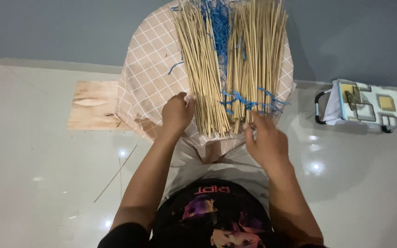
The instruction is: Bundling thin bamboo sticks together and securing them with blue plastic ties.
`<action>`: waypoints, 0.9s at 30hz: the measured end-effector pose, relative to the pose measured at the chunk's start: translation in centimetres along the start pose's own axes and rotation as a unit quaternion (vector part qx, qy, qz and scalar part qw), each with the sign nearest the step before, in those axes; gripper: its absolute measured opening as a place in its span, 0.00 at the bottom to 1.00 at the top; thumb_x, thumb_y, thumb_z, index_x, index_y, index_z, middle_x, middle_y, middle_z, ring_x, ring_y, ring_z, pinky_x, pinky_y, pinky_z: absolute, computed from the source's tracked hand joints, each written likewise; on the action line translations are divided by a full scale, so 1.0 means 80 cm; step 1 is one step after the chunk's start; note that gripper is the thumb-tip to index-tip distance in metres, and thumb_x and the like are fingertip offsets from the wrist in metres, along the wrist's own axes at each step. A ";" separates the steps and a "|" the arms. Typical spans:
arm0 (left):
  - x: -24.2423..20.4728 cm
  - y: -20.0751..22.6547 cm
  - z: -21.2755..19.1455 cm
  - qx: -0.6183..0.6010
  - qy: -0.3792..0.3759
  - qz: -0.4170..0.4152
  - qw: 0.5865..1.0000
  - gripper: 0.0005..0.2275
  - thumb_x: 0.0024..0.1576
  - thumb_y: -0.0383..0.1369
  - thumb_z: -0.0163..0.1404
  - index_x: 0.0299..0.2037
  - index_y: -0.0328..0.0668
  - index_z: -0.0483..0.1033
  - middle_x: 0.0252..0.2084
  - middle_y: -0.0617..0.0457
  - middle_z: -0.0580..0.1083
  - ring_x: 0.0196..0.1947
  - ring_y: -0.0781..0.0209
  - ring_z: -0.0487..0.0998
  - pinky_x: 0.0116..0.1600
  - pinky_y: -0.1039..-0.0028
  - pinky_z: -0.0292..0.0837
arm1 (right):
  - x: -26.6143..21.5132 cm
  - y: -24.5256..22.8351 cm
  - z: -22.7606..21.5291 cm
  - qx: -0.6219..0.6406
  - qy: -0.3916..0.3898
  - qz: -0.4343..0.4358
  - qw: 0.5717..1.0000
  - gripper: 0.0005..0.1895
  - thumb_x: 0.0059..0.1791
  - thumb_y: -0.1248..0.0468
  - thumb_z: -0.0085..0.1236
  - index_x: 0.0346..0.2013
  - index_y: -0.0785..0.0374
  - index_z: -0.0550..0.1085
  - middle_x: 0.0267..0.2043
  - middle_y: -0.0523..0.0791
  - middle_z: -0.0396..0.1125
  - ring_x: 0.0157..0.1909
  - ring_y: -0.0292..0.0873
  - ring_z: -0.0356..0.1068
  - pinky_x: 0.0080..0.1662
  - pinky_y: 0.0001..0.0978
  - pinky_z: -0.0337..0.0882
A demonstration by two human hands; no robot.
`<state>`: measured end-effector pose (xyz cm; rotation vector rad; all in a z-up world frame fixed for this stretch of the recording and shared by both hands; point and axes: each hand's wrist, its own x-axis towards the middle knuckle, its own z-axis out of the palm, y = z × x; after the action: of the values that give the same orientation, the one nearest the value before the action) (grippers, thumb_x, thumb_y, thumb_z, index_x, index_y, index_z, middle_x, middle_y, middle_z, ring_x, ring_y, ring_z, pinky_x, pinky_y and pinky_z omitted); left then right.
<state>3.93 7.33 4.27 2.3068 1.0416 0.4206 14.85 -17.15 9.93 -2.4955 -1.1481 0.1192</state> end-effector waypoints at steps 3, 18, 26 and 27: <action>0.053 -0.013 0.050 0.027 -0.032 -0.023 0.999 0.24 0.59 0.48 0.50 0.46 0.26 0.79 0.36 0.33 0.79 0.42 0.31 0.82 0.46 0.47 0.78 | -0.022 -0.003 0.005 0.027 -0.035 -0.003 0.999 0.19 0.53 0.57 0.50 0.54 0.64 0.75 0.46 0.56 0.73 0.46 0.63 0.76 0.43 0.57 0.75; 0.086 -0.061 0.046 -0.184 -0.077 -0.138 0.970 0.23 0.54 0.44 0.46 0.51 0.32 0.79 0.46 0.32 0.78 0.55 0.36 0.77 0.59 0.49 0.71 | -0.044 0.032 0.033 0.058 -0.059 -0.009 0.997 0.22 0.54 0.55 0.50 0.61 0.59 0.73 0.44 0.50 0.76 0.44 0.55 0.78 0.40 0.48 0.77; 0.089 -0.069 0.052 -0.450 -0.062 -0.195 0.869 0.17 0.60 0.34 0.49 0.51 0.23 0.72 0.23 0.54 0.65 0.15 0.67 0.69 0.19 0.77 0.69 | -0.043 0.014 0.029 0.069 -0.048 -0.061 0.995 0.21 0.53 0.57 0.52 0.60 0.58 0.73 0.41 0.50 0.76 0.42 0.54 0.79 0.39 0.45 0.77; 0.087 -0.069 0.051 -0.456 -0.062 -0.189 0.868 0.15 0.61 0.32 0.47 0.51 0.23 0.73 0.21 0.57 0.61 0.13 0.70 0.65 0.17 0.80 0.65 | -0.044 0.015 0.030 0.063 -0.042 -0.068 0.995 0.21 0.53 0.57 0.52 0.61 0.58 0.73 0.41 0.49 0.76 0.43 0.53 0.79 0.39 0.45 0.78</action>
<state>7.22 14.11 -1.98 1.2394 0.9178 0.4614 12.84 -19.71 6.96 -2.3145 -1.3001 0.2530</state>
